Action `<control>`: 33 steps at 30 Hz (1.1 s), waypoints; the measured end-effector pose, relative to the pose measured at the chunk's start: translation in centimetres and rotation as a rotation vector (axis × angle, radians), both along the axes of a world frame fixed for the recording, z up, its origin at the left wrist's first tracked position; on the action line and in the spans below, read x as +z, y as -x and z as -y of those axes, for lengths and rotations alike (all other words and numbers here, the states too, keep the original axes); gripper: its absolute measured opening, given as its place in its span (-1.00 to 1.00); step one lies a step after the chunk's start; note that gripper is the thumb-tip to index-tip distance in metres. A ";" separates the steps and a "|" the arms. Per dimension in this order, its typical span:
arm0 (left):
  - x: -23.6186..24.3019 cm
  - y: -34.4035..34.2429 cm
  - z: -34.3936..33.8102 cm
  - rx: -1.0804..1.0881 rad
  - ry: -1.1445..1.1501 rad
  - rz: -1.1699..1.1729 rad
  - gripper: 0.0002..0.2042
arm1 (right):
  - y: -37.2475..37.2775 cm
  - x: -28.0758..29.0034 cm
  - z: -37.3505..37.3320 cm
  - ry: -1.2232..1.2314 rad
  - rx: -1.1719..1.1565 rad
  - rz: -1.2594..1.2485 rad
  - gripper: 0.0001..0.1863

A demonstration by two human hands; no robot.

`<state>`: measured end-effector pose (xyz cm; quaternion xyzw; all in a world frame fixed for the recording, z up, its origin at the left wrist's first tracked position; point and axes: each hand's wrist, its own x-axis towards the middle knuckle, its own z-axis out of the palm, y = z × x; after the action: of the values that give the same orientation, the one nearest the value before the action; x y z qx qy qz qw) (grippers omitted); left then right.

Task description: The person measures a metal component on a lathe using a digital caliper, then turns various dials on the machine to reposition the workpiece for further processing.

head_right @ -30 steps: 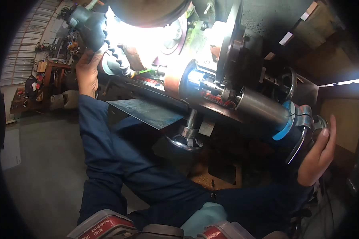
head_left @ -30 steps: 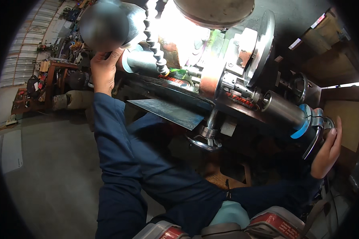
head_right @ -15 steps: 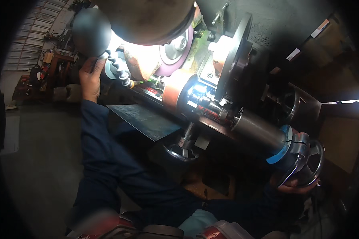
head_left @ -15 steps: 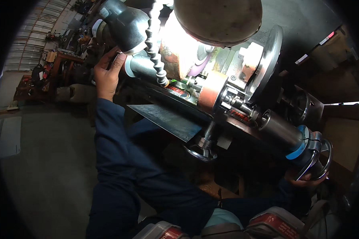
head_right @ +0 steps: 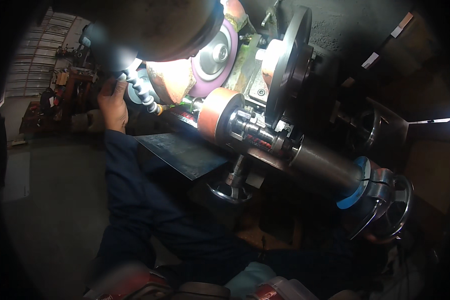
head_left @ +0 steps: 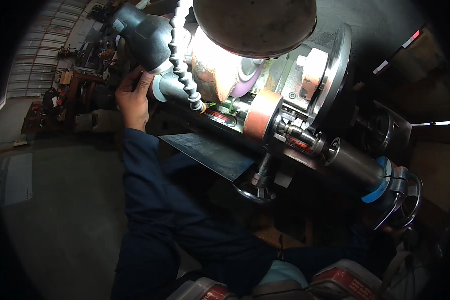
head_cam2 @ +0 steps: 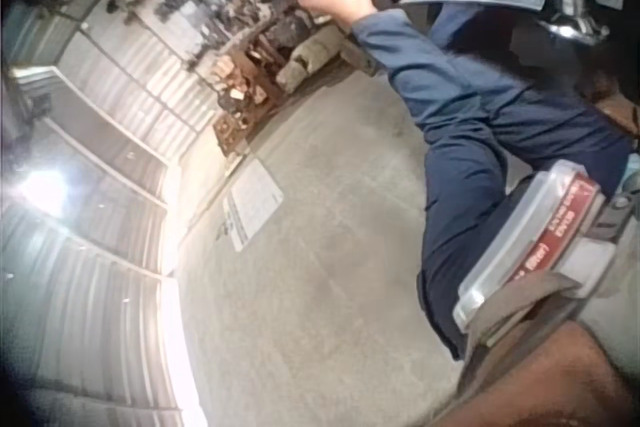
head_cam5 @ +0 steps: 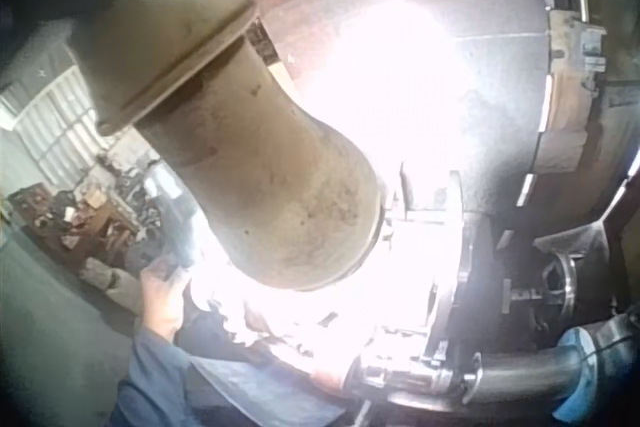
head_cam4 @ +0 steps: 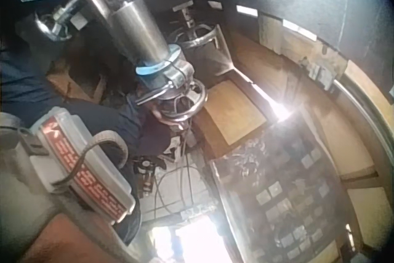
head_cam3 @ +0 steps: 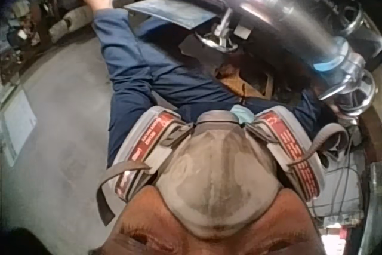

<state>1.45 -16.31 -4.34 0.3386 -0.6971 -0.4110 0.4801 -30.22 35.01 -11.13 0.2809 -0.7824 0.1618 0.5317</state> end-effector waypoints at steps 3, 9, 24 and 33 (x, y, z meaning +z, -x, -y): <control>0.1 0.2 0.1 0.001 -0.031 -0.041 -0.68 | -0.2 0.1 0.0 -0.006 -0.002 -0.008 -0.39; 0.2 0.3 0.6 -0.002 -0.053 -0.063 -0.66 | -0.4 0.4 -0.2 -0.024 -0.006 -0.025 -0.41; 0.8 1.7 0.1 0.016 -0.073 -0.027 -0.65 | -2.3 4.6 1.0 0.069 0.033 0.305 -0.45; 1.8 2.0 -1.0 -0.003 -0.065 -0.040 -0.68 | -1.7 6.2 1.1 0.116 0.151 0.511 -0.47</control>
<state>-0.51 -15.26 -2.56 0.3448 -0.6743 -0.4406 0.4821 -28.48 33.93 -4.91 0.2575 -0.8575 0.3115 0.3185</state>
